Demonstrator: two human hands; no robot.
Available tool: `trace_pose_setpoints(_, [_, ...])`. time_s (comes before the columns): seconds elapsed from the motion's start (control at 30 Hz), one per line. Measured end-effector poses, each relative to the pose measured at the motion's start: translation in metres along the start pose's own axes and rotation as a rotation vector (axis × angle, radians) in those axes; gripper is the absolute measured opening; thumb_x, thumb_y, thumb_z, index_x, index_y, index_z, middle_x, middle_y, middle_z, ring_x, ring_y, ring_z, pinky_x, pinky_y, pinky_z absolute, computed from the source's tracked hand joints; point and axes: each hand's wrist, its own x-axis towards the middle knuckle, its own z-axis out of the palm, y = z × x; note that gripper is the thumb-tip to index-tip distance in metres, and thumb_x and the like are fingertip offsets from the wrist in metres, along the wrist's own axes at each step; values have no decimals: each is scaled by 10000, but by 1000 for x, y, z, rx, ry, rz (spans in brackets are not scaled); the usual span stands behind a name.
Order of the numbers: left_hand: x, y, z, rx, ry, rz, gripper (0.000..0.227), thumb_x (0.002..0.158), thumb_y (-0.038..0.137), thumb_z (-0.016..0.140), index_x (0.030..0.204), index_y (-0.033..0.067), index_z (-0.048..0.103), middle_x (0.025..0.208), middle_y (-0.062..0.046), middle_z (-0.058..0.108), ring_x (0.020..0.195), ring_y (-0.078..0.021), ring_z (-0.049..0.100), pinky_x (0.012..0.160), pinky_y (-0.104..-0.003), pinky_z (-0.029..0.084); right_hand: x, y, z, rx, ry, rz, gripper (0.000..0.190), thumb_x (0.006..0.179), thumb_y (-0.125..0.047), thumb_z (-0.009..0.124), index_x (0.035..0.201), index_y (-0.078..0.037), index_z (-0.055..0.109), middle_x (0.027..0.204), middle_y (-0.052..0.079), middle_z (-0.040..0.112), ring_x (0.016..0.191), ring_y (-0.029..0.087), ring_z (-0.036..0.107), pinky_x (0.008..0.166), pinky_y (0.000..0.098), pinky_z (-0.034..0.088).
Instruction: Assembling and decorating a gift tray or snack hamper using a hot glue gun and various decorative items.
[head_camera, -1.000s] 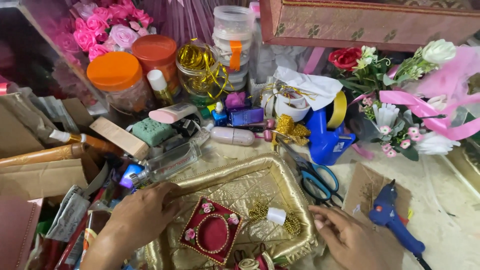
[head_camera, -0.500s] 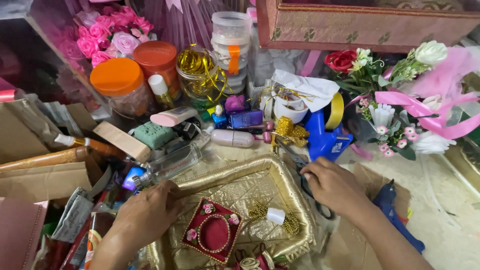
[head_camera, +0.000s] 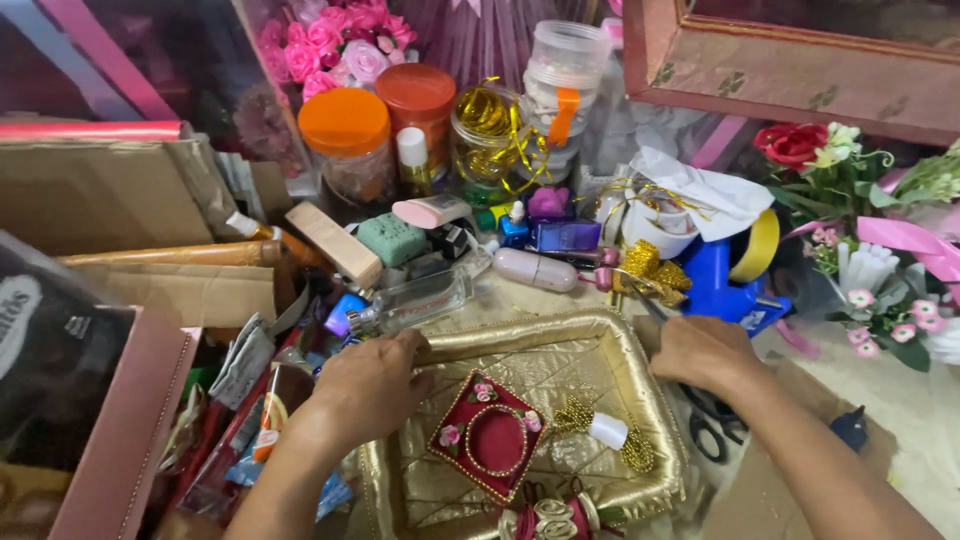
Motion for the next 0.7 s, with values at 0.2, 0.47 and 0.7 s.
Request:
trace_pose_setpoints(0.2, [-12, 2, -4, -13, 53, 84, 406, 1017, 457, 560, 1353, 228, 550, 1271, -45, 690, 1174, -297, 641, 960, -490, 513, 22, 24, 37, 172, 79, -34, 27, 877, -143, 573, 886, -168, 574, 588, -72, 352, 468, 71, 309, 427, 200, 298])
trace_pose_setpoints(0.47, [-29, 7, -6, -80, 98, 227, 420, 990, 457, 551, 1312, 188, 584, 1170, -122, 717, 1118, -365, 647, 897, -524, 510, -42, 29, 11, 441, 524, -49, 164, 976, -325, 560, 910, -209, 655, 556, -5, 624, 492, 169, 589, 504, 306, 445])
trace_pose_setpoints(0.7, [-41, 12, -13, -101, 20, 360, 393, 974, 497, 585, 1245, 218, 638, 1055, -100, 761, 1021, -368, 680, 850, -501, 499, -118, -13, -2, 1272, 913, -369, 47, 980, 91, 570, 984, 66, 531, 901, 256, 656, 735, 293, 668, 689, 365, 586])
